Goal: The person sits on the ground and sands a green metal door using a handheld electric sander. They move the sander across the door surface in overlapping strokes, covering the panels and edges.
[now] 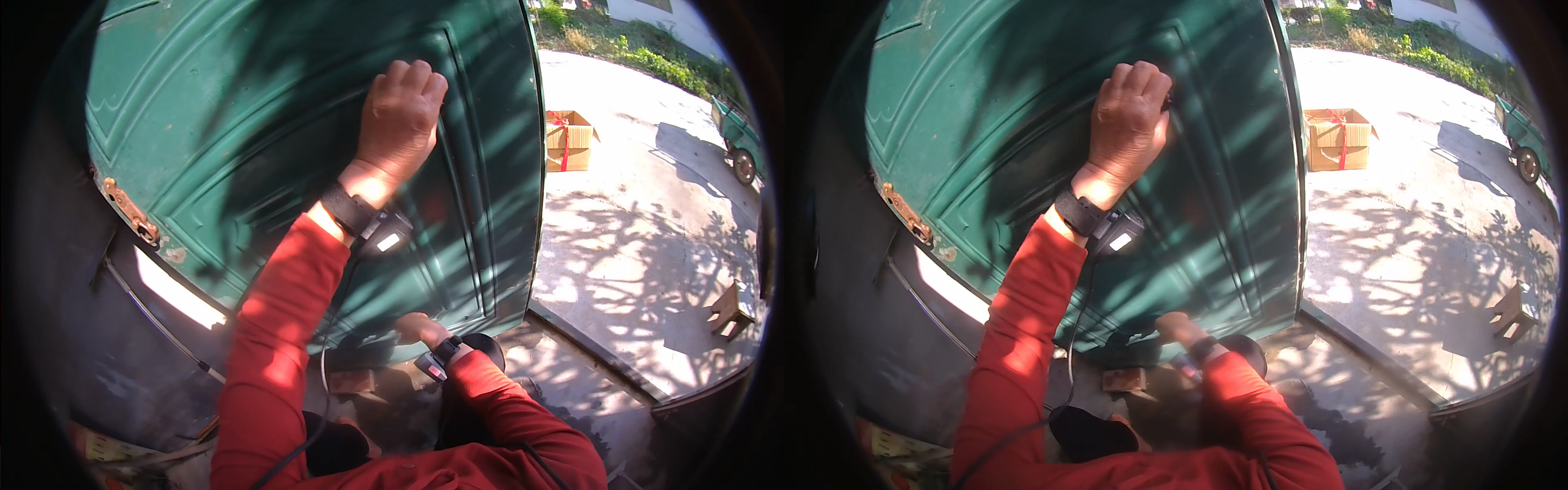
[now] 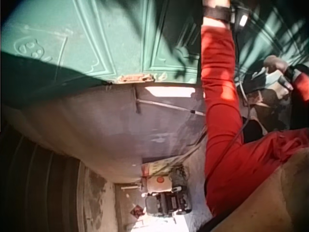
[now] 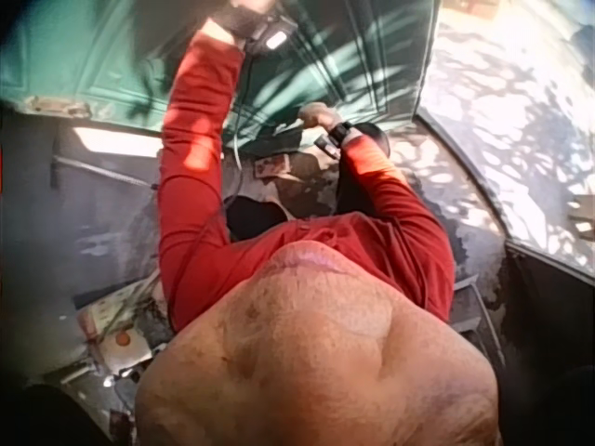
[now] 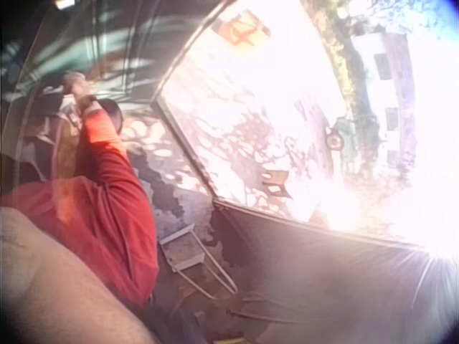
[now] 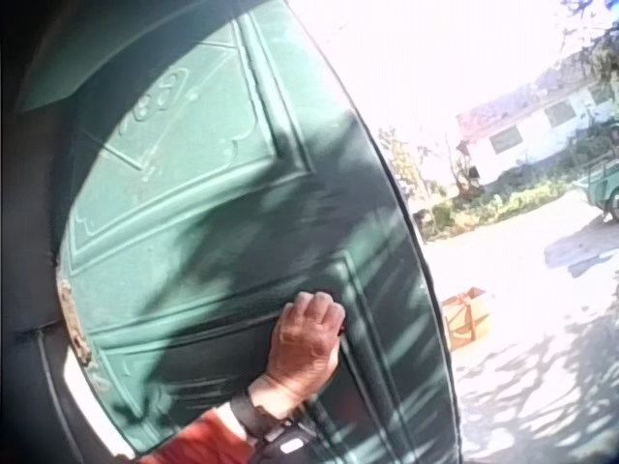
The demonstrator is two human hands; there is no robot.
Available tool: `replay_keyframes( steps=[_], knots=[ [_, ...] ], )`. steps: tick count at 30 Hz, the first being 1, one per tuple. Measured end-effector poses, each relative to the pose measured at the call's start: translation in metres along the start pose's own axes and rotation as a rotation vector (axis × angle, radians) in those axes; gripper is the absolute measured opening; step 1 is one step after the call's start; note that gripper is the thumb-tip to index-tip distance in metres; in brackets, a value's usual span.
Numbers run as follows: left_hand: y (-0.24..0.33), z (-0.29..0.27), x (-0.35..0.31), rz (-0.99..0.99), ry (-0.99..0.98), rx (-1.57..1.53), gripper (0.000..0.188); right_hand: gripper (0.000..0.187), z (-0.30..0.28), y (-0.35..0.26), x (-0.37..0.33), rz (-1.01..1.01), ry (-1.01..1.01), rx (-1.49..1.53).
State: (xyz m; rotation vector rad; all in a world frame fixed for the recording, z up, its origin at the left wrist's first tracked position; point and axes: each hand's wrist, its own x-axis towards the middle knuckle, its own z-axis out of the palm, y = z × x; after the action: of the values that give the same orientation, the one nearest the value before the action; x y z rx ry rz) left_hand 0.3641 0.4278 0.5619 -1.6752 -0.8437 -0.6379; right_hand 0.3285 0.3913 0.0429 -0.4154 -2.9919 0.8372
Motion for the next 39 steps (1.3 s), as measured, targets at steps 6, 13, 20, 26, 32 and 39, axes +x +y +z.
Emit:
replay_keyframes(
  steps=[6, 13, 20, 26, 32, 39],
  knots=[
    [0.019, -0.006, -0.014, 0.074, -0.091, -0.045, 0.024, 0.037, -0.003, 0.004, -0.009, -0.040, 0.066, 0.010],
    [-0.035, -0.038, -0.014, -0.114, -0.006, 0.073, 0.038, 0.044, -0.023, -0.010, -0.009, 0.068, -0.084, -0.010],
    [-0.103, -0.135, -0.104, -0.360, 0.005, 0.306, 0.031, 0.049, -0.011, 0.005, -0.001, 0.097, -0.147, -0.087],
    [-0.083, -0.102, -0.085, -0.234, 0.030, 0.236, 0.037, 0.039, -0.012, -0.009, 0.008, 0.035, -0.196, -0.101],
    [-0.016, -0.017, 0.014, -0.052, -0.024, 0.141, 0.036, 0.036, -0.005, -0.004, -0.003, 0.092, -0.046, -0.038],
    [0.024, 0.003, -0.002, -0.032, -0.045, 0.109, 0.023, 0.049, 0.011, 0.018, -0.001, 0.012, -0.214, 0.001]
  ],
)
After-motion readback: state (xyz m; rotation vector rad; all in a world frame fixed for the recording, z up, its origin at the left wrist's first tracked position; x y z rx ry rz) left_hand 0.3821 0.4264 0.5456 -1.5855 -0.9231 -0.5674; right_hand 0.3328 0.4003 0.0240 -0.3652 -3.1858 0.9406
